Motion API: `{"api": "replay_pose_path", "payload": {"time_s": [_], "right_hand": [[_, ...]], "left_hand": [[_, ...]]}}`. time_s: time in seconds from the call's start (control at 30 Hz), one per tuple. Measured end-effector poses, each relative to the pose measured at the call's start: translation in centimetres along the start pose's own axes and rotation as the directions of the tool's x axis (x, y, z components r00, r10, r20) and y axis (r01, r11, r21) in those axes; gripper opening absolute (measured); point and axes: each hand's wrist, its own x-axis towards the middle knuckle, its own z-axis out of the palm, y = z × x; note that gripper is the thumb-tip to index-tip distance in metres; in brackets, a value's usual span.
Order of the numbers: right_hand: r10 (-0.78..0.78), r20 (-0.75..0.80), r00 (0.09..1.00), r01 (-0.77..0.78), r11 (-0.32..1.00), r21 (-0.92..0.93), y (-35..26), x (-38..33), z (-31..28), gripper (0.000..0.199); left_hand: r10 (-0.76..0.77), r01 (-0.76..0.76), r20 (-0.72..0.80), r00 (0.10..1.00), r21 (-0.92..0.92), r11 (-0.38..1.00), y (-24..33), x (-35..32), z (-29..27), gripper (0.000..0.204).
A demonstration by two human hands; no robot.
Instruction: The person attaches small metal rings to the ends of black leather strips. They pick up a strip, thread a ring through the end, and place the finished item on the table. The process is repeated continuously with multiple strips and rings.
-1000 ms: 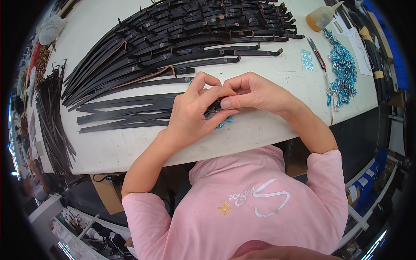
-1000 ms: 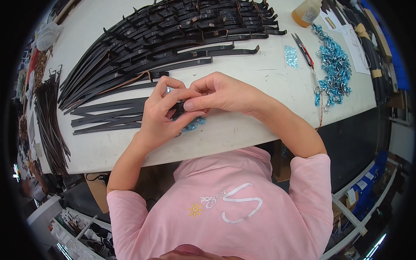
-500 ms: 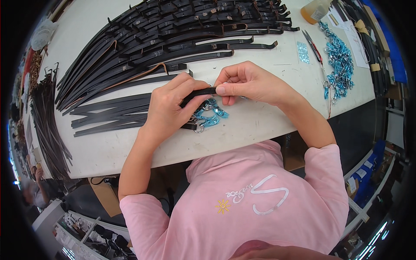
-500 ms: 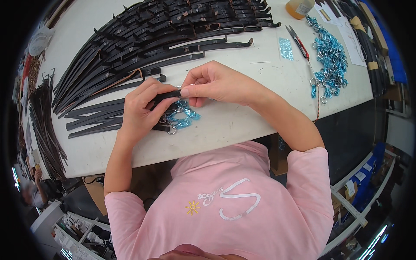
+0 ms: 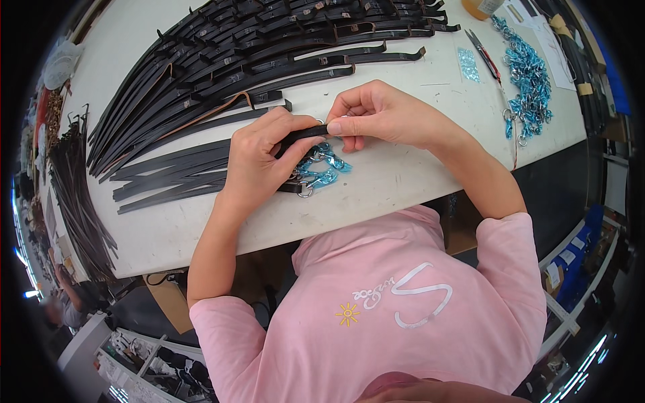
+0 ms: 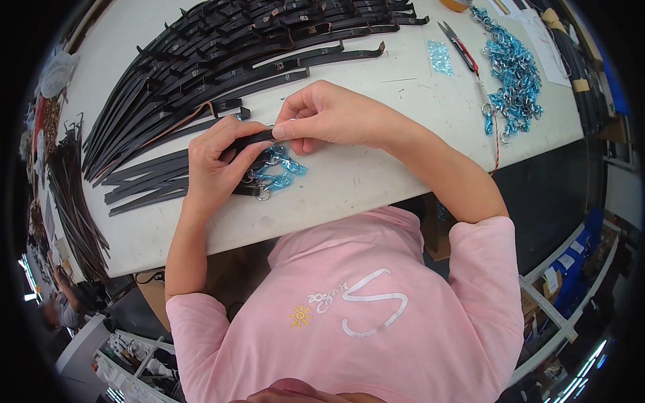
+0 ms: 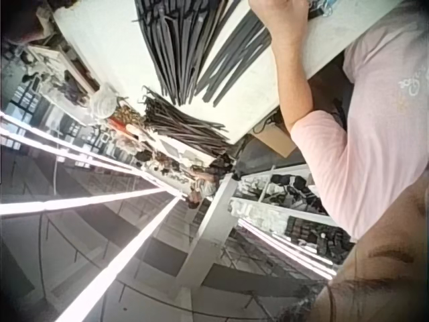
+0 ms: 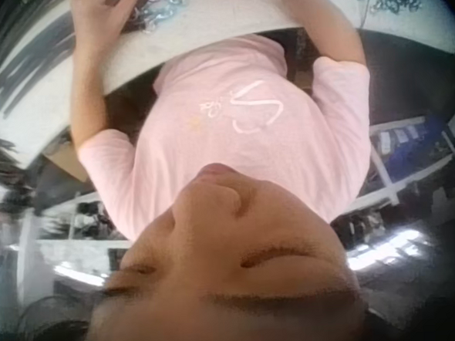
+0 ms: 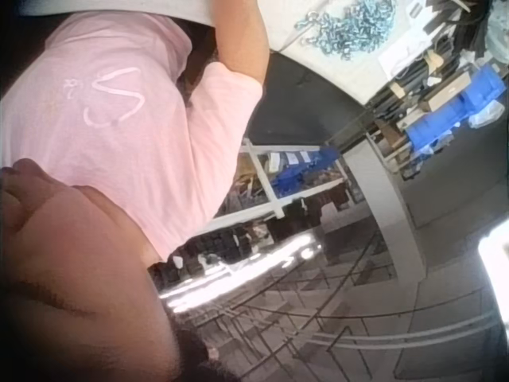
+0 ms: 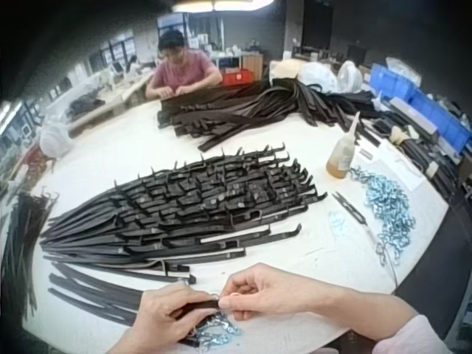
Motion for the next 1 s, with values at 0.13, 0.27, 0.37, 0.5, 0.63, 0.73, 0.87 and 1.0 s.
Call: {"api": "replay_pose_path", "payload": {"time_s": [0.13, 0.27, 0.37, 0.5, 0.63, 0.73, 0.87, 1.0], "right_hand": [[0.007, -0.001, 1.0, -0.007, 1.0, 0.001, 0.0, 0.1, 0.1, 0.02], [0.011, 0.015, 1.0, -0.011, 1.0, 0.011, 0.1, 0.1, 0.0, 0.021], [0.013, 0.007, 1.0, -0.013, 1.0, 0.014, 0.1, 0.1, 0.1, 0.022], [0.021, -0.002, 1.0, -0.021, 0.998, 0.058, -0.1, -0.1, 0.6, 0.021], [0.008, -0.027, 1.0, -0.006, 0.997, 0.074, 0.3, -0.1, 0.9, 0.019], [0.01, -0.021, 1.0, -0.008, 0.997, 0.077, 0.3, 0.0, 0.9, 0.018], [0.018, -0.016, 1.0, -0.016, 0.996, 0.083, 0.3, 0.0, 0.7, 0.019], [0.027, 0.034, 0.999, -0.033, 0.985, 0.171, -0.3, -0.3, 0.2, 0.02]], "left_hand": [[-0.016, 0.016, 0.004, 1.0, 0.007, 1.0, 0.3, 0.0, -0.1, 0.021], [-0.021, 0.021, 0.006, 1.0, 0.012, 1.0, 0.5, 0.1, -0.1, 0.021], [-0.019, 0.019, 0.005, 1.0, 0.01, 1.0, 0.4, 0.0, -0.1, 0.02], [-0.01, 0.009, 0.008, 1.0, 0.024, 1.0, 0.6, 0.0, 0.0, 0.02], [-0.048, 0.046, 0.031, 0.998, 0.055, 0.997, 0.7, -0.2, 0.2, 0.022], [-0.071, 0.069, 0.035, 0.997, 0.056, 0.996, 1.6, 0.1, 0.5, 0.022], [-0.002, 0.003, -0.004, 1.0, 0.085, 0.996, 1.4, 0.1, 0.7, 0.019], [0.027, -0.025, -0.059, 0.998, 0.037, 0.999, 0.8, -0.3, 0.8, 0.02]]}}
